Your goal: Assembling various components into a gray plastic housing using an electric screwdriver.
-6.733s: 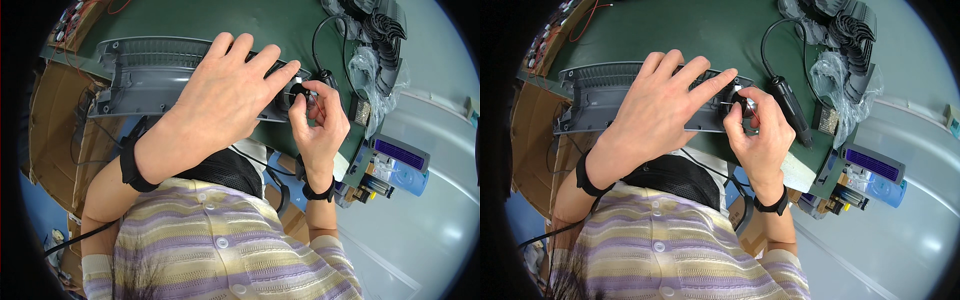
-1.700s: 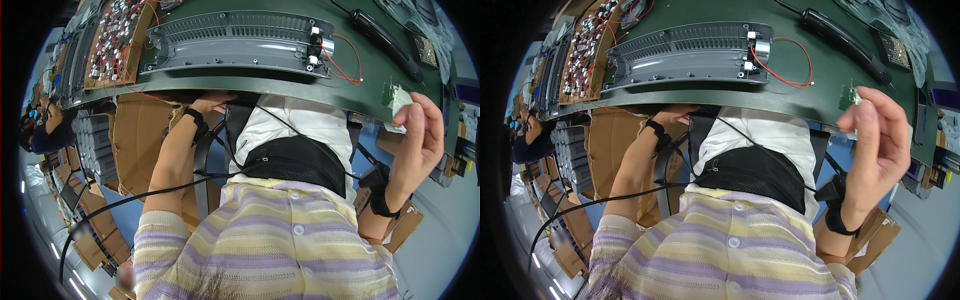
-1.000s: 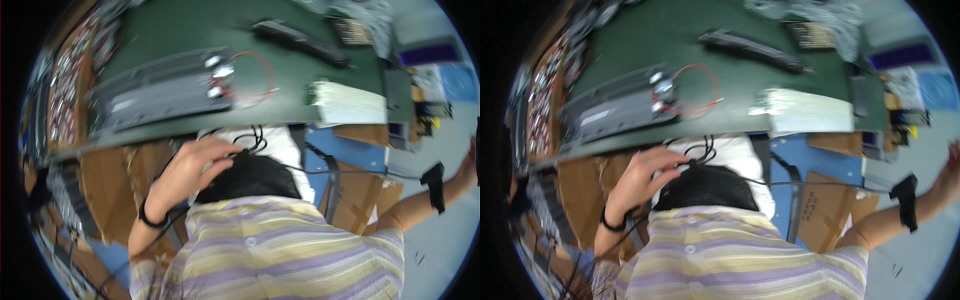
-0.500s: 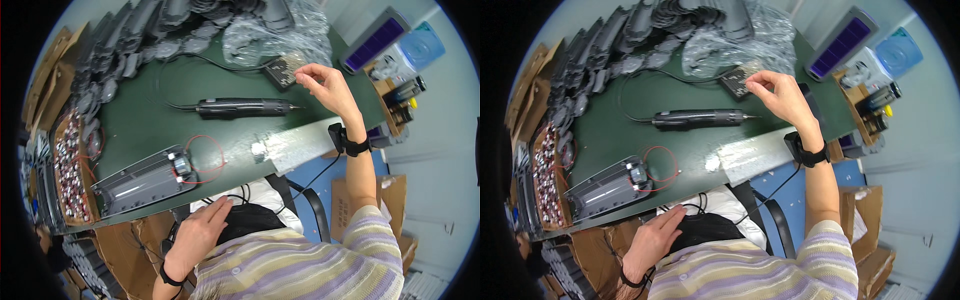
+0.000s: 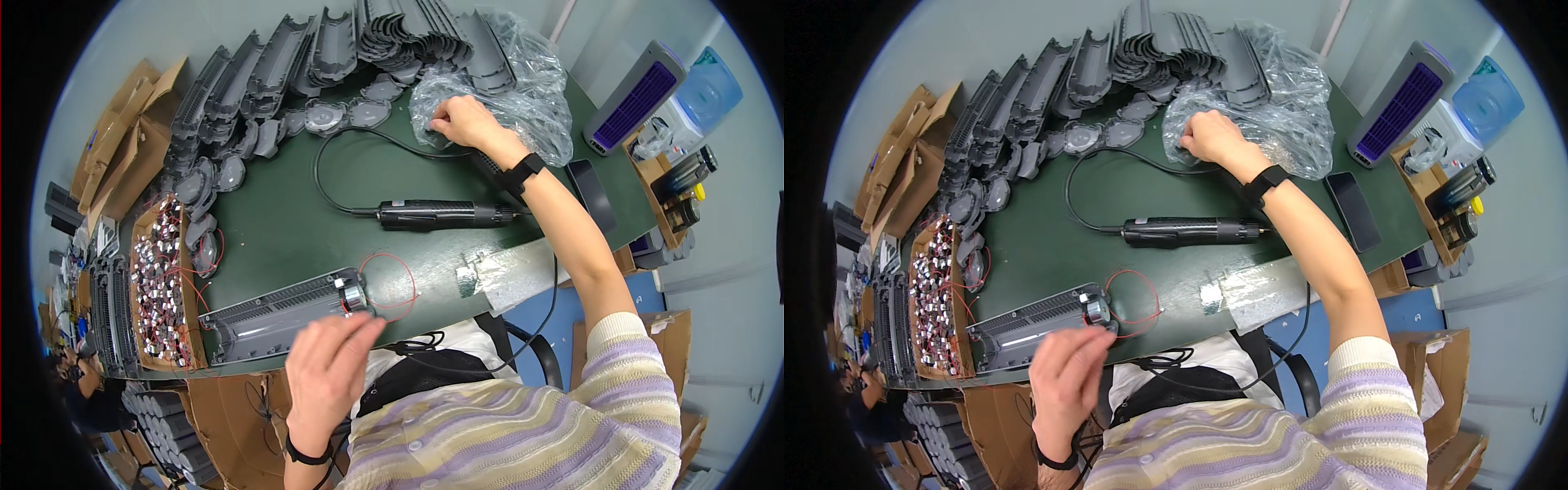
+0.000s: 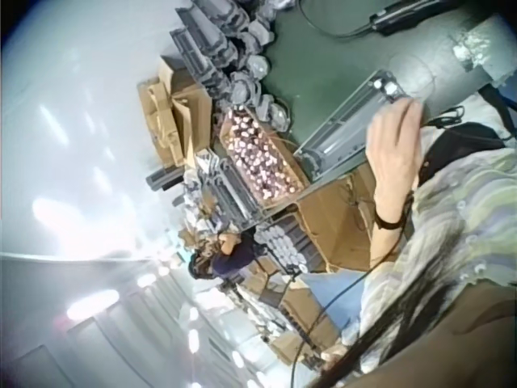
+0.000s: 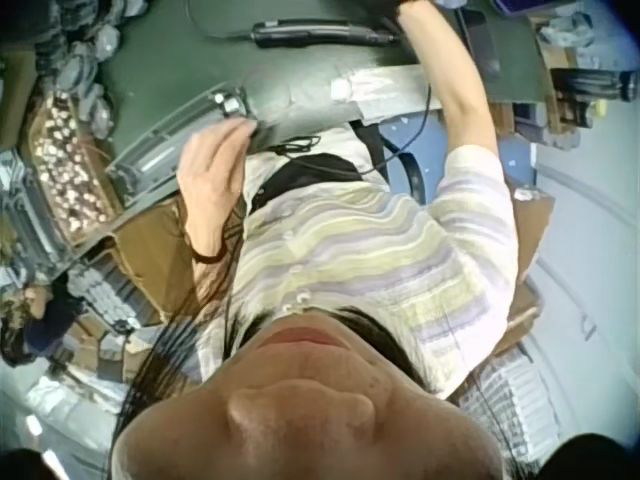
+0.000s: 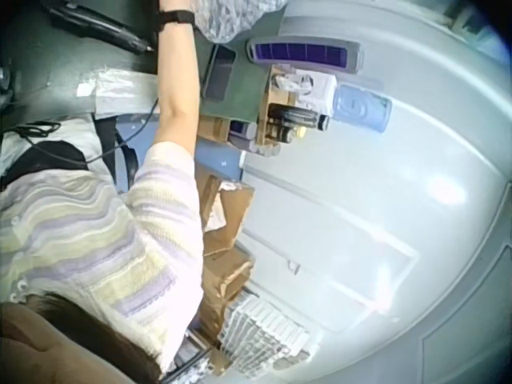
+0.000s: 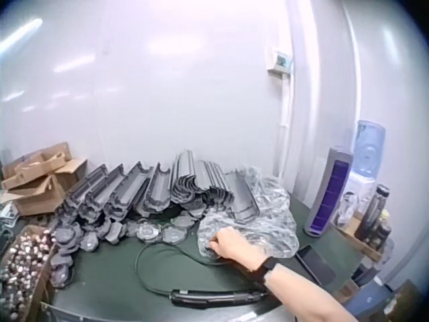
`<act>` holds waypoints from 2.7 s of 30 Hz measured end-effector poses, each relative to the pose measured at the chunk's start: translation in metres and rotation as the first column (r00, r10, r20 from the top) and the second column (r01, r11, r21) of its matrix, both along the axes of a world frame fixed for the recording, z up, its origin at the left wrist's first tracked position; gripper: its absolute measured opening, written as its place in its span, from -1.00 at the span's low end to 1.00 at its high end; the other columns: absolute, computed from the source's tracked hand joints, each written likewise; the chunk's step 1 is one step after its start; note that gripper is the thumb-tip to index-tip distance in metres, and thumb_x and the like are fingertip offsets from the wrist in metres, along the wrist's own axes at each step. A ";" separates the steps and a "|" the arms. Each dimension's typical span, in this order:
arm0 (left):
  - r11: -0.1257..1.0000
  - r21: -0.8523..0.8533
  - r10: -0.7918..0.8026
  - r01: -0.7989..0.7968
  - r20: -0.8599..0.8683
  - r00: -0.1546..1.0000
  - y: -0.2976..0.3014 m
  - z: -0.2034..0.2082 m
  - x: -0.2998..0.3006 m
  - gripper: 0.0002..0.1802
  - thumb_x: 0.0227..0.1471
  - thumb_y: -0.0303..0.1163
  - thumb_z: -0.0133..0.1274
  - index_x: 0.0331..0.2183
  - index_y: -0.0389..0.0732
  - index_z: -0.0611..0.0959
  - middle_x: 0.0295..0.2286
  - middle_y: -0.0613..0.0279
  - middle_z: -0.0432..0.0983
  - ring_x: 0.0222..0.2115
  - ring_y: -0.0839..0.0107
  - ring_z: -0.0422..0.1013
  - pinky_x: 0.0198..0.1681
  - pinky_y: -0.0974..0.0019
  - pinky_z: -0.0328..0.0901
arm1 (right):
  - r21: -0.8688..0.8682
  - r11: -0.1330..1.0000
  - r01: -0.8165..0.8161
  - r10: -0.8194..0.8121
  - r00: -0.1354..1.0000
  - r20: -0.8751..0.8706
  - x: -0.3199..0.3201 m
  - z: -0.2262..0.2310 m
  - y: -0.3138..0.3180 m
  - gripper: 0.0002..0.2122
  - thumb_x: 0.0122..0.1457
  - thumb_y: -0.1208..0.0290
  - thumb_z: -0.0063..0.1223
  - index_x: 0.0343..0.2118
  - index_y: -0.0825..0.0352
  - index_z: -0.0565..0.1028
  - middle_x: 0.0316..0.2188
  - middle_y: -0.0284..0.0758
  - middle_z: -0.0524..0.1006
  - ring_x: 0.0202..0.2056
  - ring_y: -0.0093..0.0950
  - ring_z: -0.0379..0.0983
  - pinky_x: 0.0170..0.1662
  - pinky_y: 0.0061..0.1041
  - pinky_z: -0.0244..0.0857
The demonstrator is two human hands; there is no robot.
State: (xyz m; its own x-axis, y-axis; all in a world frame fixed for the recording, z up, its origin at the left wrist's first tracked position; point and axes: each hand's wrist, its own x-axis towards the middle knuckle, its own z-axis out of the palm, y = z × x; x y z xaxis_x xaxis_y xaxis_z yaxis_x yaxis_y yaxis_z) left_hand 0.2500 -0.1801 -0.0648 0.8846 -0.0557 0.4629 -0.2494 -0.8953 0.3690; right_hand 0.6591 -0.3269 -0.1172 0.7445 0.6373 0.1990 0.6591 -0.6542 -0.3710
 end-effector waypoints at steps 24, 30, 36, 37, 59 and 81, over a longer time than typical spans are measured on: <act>0.984 -0.088 0.150 -0.152 -0.031 0.988 0.029 -0.047 0.025 -0.85 0.07 -0.32 0.31 -0.28 -0.02 0.68 0.07 0.26 0.55 0.23 0.01 0.33 0.31 -0.30 -0.07 | 0.584 0.791 0.184 0.366 0.622 -0.692 -0.195 0.042 -0.086 -0.80 0.38 0.37 0.12 -0.18 0.43 0.60 -0.27 -0.30 0.62 -0.38 -0.64 0.52 -0.39 -0.61 0.45; 0.363 -0.931 0.347 0.031 0.166 0.923 0.057 -0.034 0.017 -0.89 0.38 -0.39 0.00 -0.19 -0.23 0.48 -0.25 0.02 0.68 -0.07 0.19 0.58 0.12 0.16 0.37 | 0.492 0.852 0.181 0.340 0.525 -0.780 -0.222 0.009 -0.069 -0.85 0.37 0.44 0.13 -0.16 0.42 0.62 -0.39 -0.40 0.62 -0.41 -0.68 0.48 -0.36 -0.65 0.39; 0.522 -0.341 0.822 -0.782 -0.042 0.568 0.128 -0.037 -0.048 -0.42 0.24 -0.38 0.18 0.21 -0.34 0.40 -0.11 -0.03 0.62 -0.02 0.13 0.52 0.11 0.10 0.31 | 0.200 0.960 -0.194 0.279 0.692 -0.666 -0.211 0.021 -0.042 -0.78 0.29 0.44 0.22 -0.05 0.36 0.63 -0.46 -0.47 0.54 -0.48 -0.76 0.35 -0.42 -0.63 0.31; 0.470 0.030 0.878 -0.882 0.085 0.471 0.128 -0.042 -0.049 -0.28 0.18 -0.39 0.22 0.29 -0.35 0.34 -0.02 -0.09 0.57 0.03 0.05 0.47 0.13 0.05 0.29 | 0.218 0.963 -0.159 0.261 0.755 -0.601 -0.209 0.013 -0.040 -0.74 0.20 0.42 0.30 -0.08 0.37 0.61 -0.46 -0.31 0.53 -0.53 -0.64 0.38 -0.42 -0.57 0.31; 0.985 -0.166 0.030 -0.054 -0.147 0.989 0.024 -0.043 0.019 -0.50 -0.39 0.13 0.47 -0.49 0.01 0.64 0.18 0.27 0.41 0.31 -0.06 0.11 0.31 -0.25 -0.09 | 0.230 0.973 -0.026 0.128 0.888 -0.442 -0.242 0.002 -0.056 -0.79 0.12 0.41 0.41 -0.45 0.46 0.61 -0.56 -0.30 0.53 -0.60 -0.55 0.38 -0.51 -0.48 0.25; 0.928 -0.328 0.154 -0.178 -0.097 0.983 0.030 -0.050 0.024 -0.51 -0.13 -0.54 0.28 -0.07 -0.11 0.64 0.06 0.15 0.50 0.24 0.06 0.33 0.38 -0.12 -0.12 | 0.484 0.848 0.216 0.309 0.541 -0.783 -0.272 0.013 0.016 -0.85 0.25 0.46 0.28 -0.35 0.47 0.61 -0.51 -0.42 0.57 -0.53 -0.69 0.51 -0.47 -0.65 0.39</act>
